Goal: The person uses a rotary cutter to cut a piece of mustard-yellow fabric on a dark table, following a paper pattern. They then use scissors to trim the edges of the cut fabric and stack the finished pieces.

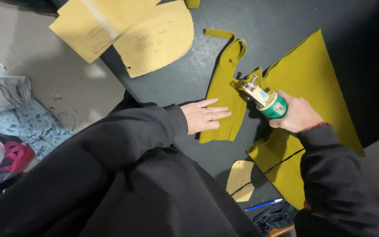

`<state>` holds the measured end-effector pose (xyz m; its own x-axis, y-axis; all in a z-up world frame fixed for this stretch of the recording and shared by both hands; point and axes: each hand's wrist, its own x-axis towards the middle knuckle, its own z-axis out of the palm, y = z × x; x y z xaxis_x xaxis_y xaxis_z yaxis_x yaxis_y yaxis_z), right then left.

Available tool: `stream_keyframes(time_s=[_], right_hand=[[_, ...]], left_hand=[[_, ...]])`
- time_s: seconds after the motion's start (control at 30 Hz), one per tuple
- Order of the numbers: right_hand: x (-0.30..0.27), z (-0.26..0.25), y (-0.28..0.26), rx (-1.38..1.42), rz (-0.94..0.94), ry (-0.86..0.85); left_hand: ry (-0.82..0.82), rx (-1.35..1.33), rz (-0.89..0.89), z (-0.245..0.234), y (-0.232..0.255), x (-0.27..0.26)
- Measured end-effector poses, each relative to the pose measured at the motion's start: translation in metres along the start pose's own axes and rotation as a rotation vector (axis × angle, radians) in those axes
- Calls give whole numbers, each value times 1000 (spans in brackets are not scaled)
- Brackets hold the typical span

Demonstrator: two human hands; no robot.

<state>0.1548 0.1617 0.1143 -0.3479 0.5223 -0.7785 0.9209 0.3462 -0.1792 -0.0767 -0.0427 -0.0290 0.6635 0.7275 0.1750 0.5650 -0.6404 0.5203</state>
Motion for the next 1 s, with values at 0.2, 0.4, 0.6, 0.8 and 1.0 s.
stream_keyframes(time_s=[0.2,0.4,0.6,0.8,1.0], right_hand=[[6,-7,-19,-48,-16,-27],[11,-9,-32,-133,-91,-22],[19,-12,-53,-132,-103,-32],[20,-17,-85,-136,-172,-18],[28,-17,-98,-211,-209,-14]], left_hand=[[-226,-19,-48,-52,2,1],[-301,-15,27,-52,-13,-7],[-321,-71,53,-51,-20,-11],[-316,-66,70,-48,-23,-18],[-227,-137,70,-42,-24,-23]])
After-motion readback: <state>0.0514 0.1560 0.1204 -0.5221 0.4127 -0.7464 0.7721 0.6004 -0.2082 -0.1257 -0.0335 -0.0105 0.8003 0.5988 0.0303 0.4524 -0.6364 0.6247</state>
